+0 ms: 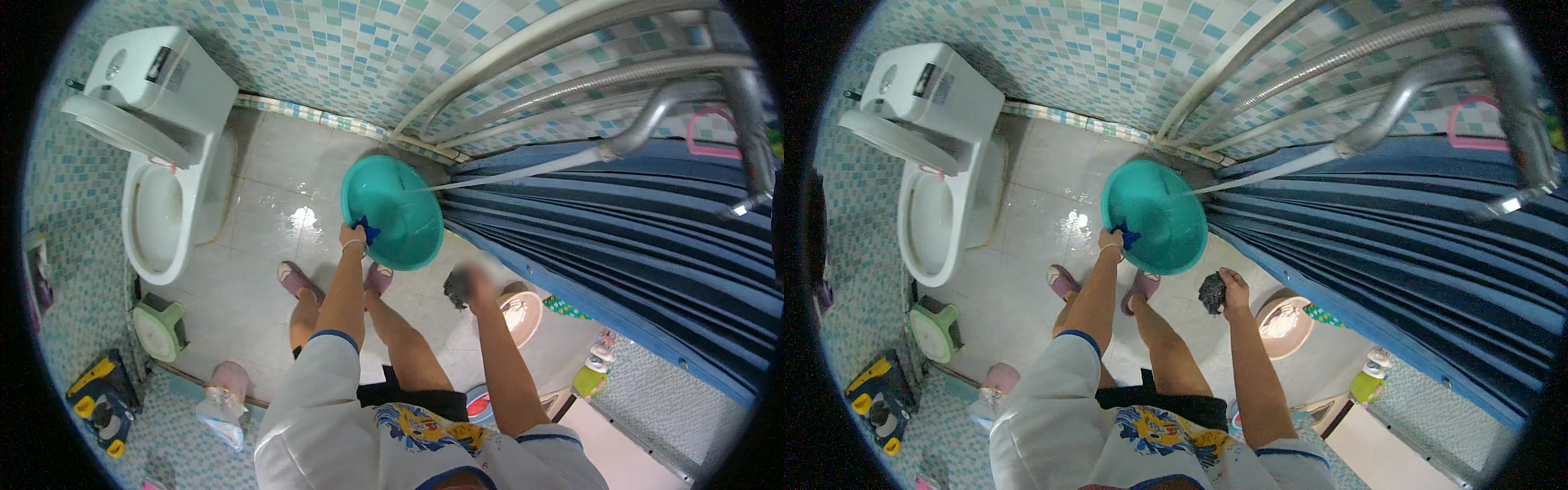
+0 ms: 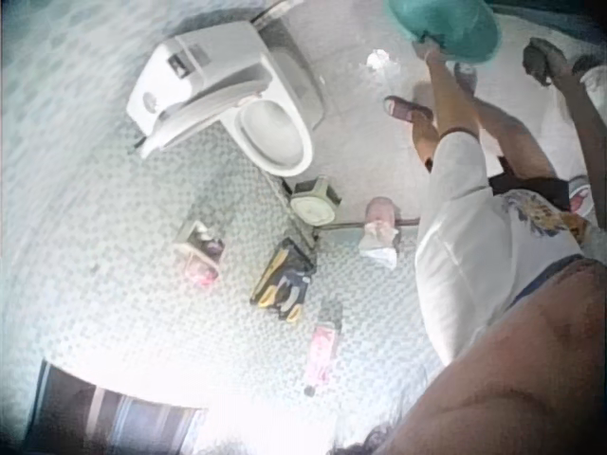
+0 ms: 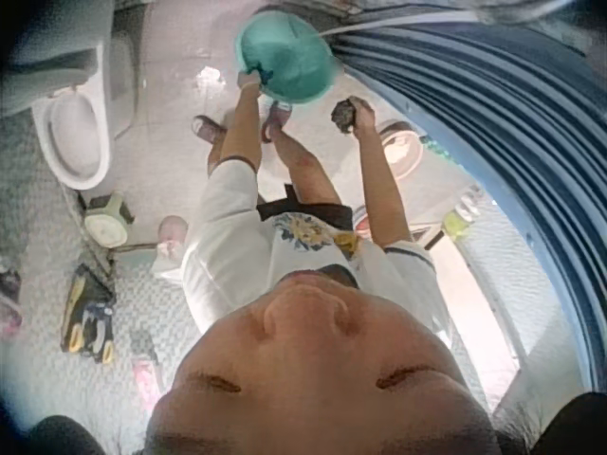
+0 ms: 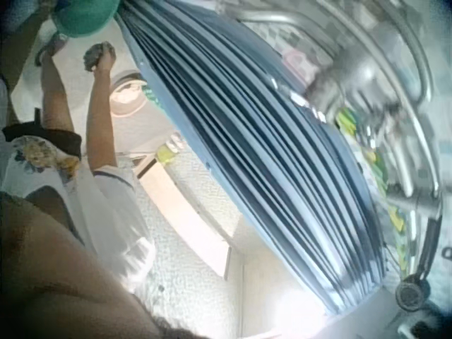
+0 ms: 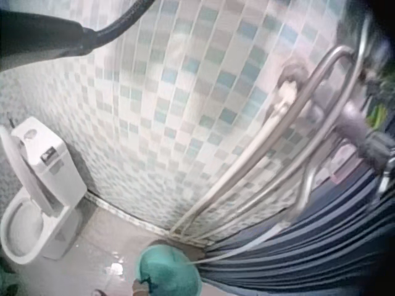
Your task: The person carries a basin of water into the bathroom and pours it into the toilet bowl. They then use a steel wool pad and a blue cloth to scrub the basin and the toilet bowl. Finally, they use a toilet brush to scrub the inside of the bowl and rinse it with water from a handheld shower head.
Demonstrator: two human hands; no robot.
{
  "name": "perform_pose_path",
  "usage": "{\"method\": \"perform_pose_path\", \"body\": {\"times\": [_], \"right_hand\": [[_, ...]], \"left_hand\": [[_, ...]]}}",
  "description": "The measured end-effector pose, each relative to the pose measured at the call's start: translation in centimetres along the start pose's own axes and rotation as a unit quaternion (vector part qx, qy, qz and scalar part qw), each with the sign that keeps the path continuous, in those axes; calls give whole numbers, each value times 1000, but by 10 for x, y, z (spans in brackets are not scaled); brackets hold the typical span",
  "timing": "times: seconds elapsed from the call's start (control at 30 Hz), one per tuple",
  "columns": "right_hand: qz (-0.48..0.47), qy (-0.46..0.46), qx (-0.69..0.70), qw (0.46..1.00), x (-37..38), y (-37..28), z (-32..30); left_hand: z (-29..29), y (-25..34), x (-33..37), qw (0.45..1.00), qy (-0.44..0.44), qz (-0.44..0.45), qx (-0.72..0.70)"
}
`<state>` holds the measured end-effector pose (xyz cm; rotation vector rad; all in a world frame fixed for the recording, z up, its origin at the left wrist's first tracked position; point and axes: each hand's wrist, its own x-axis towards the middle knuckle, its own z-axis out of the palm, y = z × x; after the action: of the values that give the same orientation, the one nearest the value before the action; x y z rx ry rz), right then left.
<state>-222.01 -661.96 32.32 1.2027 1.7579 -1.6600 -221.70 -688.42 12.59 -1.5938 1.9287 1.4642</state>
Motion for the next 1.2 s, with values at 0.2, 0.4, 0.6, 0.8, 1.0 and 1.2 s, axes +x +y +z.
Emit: {"method": "perform_pose_path", "body": {"times": [0.2, 0.4, 0.6, 0.8, 1.0, 1.2], "right_hand": [[-6, 10, 20, 1000, 40, 21, 39], [-20, -51, 2, 998, 64, 48, 63], [26, -48, 51, 997, 88, 77, 80], [-19, 9, -32, 999, 91, 82, 99], [-57, 46, -121, 990, 89, 83, 103], [37, -6, -183, 982, 40, 61, 95]], "left_hand": [[59, -61, 86, 991, -101, 89, 25], [30, -99, 129, 992, -73, 7, 108], [5, -109, 117, 986, -155, 47, 28], [-8, -85, 68, 927, -218, -118, -283], [-3, -92, 54, 935, -221, -79, -266], [-20, -43, 22, 949, -246, -71, -183]]}}
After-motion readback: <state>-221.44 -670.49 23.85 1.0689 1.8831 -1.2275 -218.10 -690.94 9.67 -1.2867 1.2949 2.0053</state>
